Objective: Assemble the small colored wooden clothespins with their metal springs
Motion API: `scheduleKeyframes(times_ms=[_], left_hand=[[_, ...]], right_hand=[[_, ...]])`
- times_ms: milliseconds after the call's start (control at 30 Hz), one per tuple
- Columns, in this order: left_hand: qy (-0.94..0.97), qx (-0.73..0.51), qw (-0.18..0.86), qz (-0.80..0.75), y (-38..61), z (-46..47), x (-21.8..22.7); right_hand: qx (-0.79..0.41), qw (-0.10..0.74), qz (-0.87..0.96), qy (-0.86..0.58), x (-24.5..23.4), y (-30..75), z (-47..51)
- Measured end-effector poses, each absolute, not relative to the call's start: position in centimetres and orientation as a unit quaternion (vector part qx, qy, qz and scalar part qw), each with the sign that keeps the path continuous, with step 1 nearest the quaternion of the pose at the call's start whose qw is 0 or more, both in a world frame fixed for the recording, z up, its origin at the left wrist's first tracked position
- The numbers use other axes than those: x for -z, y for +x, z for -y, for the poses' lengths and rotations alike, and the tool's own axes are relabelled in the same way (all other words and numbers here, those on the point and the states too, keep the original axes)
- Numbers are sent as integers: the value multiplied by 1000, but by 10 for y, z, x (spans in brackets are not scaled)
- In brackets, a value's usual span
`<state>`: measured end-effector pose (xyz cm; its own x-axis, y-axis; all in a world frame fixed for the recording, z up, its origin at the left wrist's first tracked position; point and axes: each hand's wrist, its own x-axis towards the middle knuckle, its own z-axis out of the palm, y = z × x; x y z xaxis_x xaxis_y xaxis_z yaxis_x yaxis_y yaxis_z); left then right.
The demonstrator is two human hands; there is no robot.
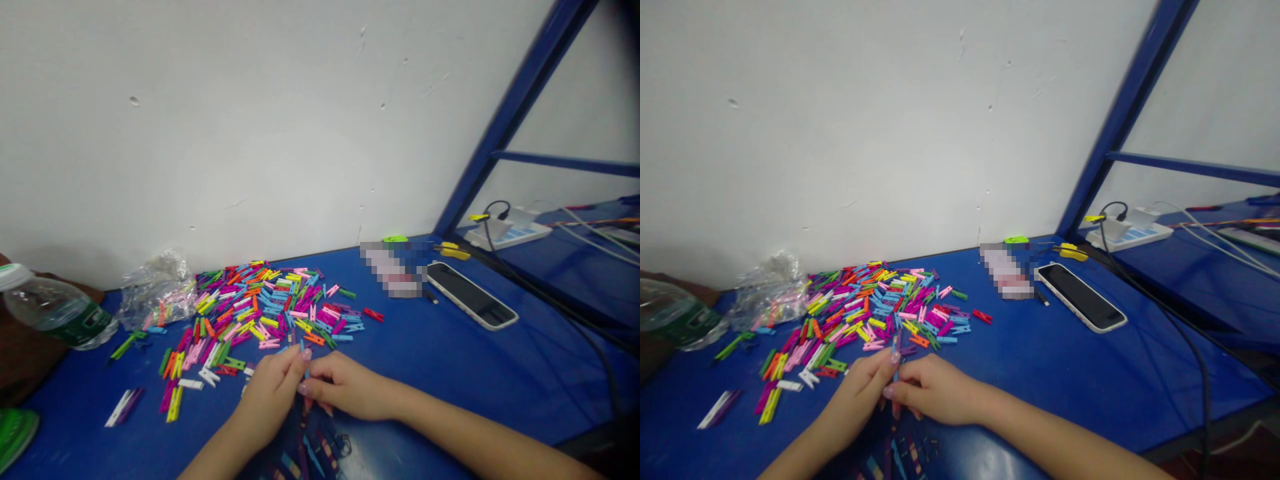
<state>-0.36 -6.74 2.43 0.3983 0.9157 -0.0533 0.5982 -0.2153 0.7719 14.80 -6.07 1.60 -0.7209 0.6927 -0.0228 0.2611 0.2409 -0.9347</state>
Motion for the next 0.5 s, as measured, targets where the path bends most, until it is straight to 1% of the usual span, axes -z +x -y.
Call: scheduleKeyframes(times_ms=[200,500], left_hand=[[746,-212,381,-503,-5,68,-25],[712,-253,447,-479,-7,63,-16]], right_hand=[[-518,205,766,-320,-14,148,59],[-532,276,718,-354,-7,137,70]])
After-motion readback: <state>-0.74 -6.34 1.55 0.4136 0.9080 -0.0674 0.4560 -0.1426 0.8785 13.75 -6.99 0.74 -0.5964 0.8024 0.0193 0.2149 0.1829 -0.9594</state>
